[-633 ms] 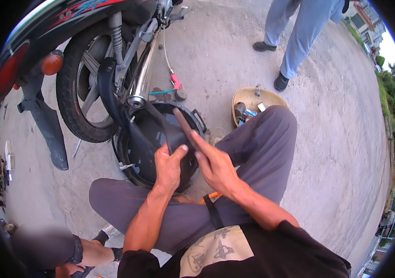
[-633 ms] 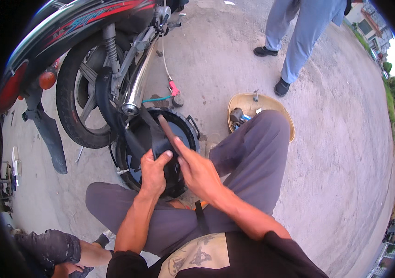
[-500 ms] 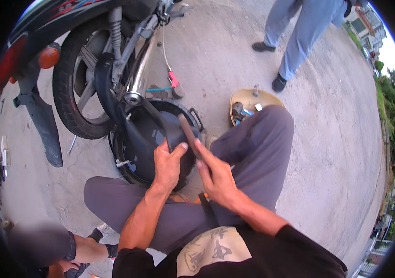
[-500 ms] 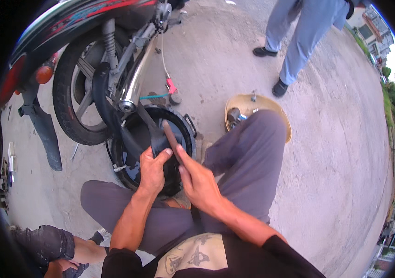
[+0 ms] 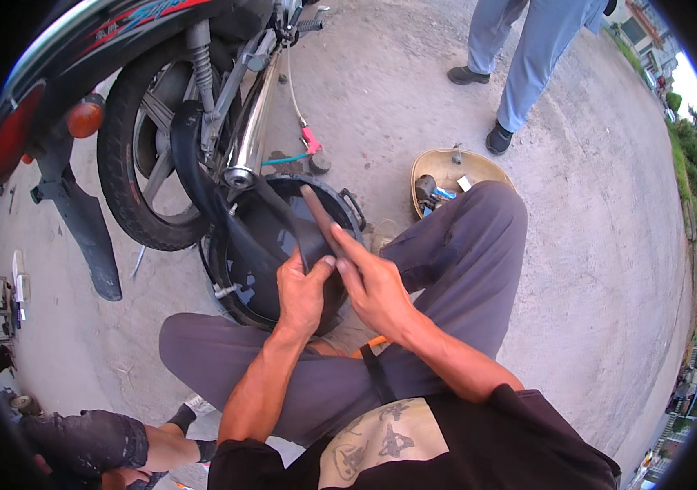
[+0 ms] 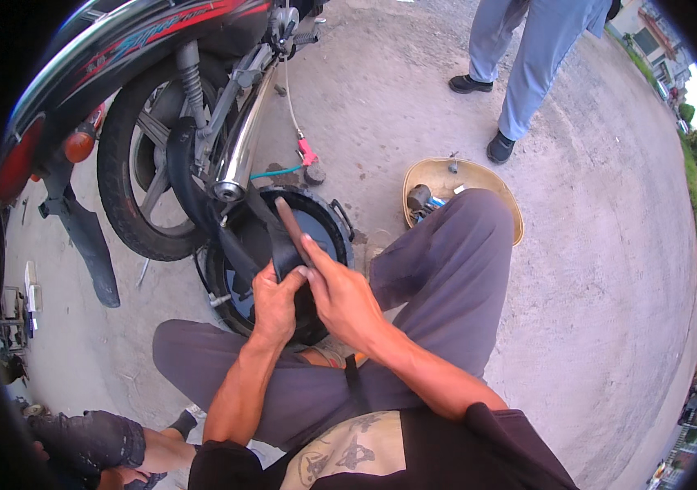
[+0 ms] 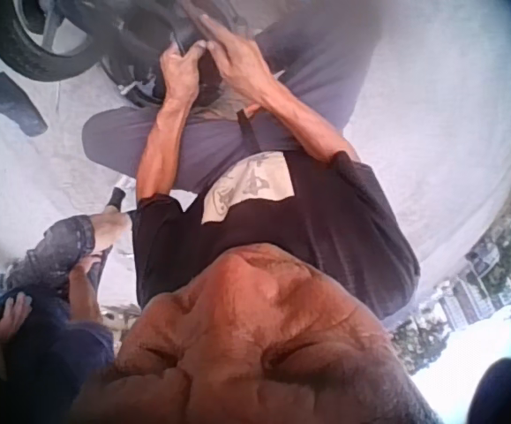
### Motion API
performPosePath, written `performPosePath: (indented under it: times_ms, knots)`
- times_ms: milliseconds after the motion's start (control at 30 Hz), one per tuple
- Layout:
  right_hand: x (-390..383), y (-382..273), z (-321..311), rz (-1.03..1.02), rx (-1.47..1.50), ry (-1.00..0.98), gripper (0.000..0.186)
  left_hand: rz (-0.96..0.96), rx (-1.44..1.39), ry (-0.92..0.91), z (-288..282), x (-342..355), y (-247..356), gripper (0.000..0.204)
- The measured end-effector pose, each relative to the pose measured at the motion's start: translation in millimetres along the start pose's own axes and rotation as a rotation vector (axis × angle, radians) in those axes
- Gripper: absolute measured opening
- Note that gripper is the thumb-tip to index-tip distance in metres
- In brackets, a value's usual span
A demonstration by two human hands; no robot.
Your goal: The person rubs a motorcycle tire tube with a rasp to roughen the surface near a puncture after checking it for leaks in a basin of water.
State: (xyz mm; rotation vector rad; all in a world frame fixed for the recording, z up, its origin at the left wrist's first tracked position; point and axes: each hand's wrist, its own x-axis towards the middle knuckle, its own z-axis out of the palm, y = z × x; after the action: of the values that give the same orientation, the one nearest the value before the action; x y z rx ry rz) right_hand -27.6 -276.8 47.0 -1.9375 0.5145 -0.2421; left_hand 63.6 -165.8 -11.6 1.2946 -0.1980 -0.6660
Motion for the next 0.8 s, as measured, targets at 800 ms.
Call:
performPosePath:
  times_ms: [800]
  knots:
    - [-36,4,-36,-0.17,0.03,-0.016,0.062,-0.083,-0.266,0.034,-3,1,2,0.022]
